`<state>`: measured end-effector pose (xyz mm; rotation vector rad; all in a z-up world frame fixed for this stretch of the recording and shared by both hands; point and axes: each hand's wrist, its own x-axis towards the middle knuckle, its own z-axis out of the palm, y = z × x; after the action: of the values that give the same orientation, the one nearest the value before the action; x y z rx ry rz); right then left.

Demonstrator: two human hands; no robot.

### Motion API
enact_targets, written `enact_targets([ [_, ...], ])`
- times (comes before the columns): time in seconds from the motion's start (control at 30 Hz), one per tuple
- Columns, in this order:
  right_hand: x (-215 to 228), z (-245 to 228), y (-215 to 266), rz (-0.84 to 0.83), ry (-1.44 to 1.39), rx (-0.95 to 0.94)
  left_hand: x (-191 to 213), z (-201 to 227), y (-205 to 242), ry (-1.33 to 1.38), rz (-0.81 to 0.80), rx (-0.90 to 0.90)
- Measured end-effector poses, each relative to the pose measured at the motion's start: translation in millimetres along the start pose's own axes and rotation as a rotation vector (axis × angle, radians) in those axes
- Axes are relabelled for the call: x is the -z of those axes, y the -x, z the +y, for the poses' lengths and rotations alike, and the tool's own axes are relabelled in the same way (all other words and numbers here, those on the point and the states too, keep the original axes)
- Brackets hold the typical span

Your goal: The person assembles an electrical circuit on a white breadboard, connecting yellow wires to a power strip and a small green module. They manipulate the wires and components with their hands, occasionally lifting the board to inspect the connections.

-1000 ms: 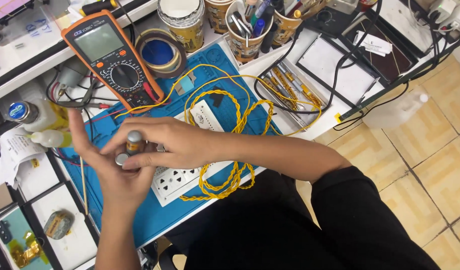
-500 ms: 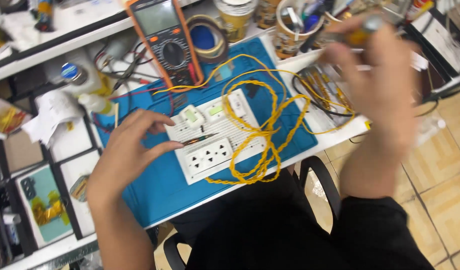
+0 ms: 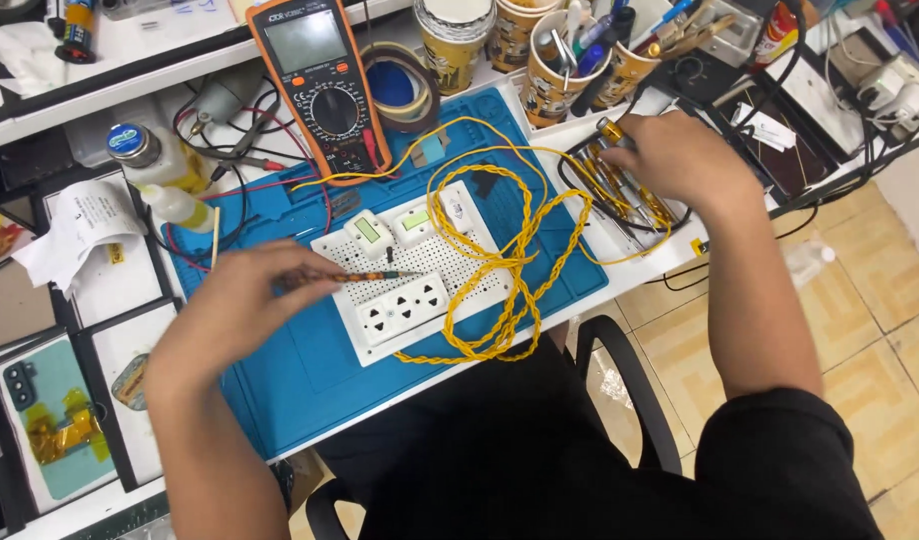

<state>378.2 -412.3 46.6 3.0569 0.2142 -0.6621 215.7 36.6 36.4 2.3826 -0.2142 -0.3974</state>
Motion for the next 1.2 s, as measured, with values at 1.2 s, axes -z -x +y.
enact_targets([
  [1.2,-48.9,-130.6,106.6,0.400,-0.569,1.053,-75.3,23.1,-27.3,0.816,0.436,-0.513],
])
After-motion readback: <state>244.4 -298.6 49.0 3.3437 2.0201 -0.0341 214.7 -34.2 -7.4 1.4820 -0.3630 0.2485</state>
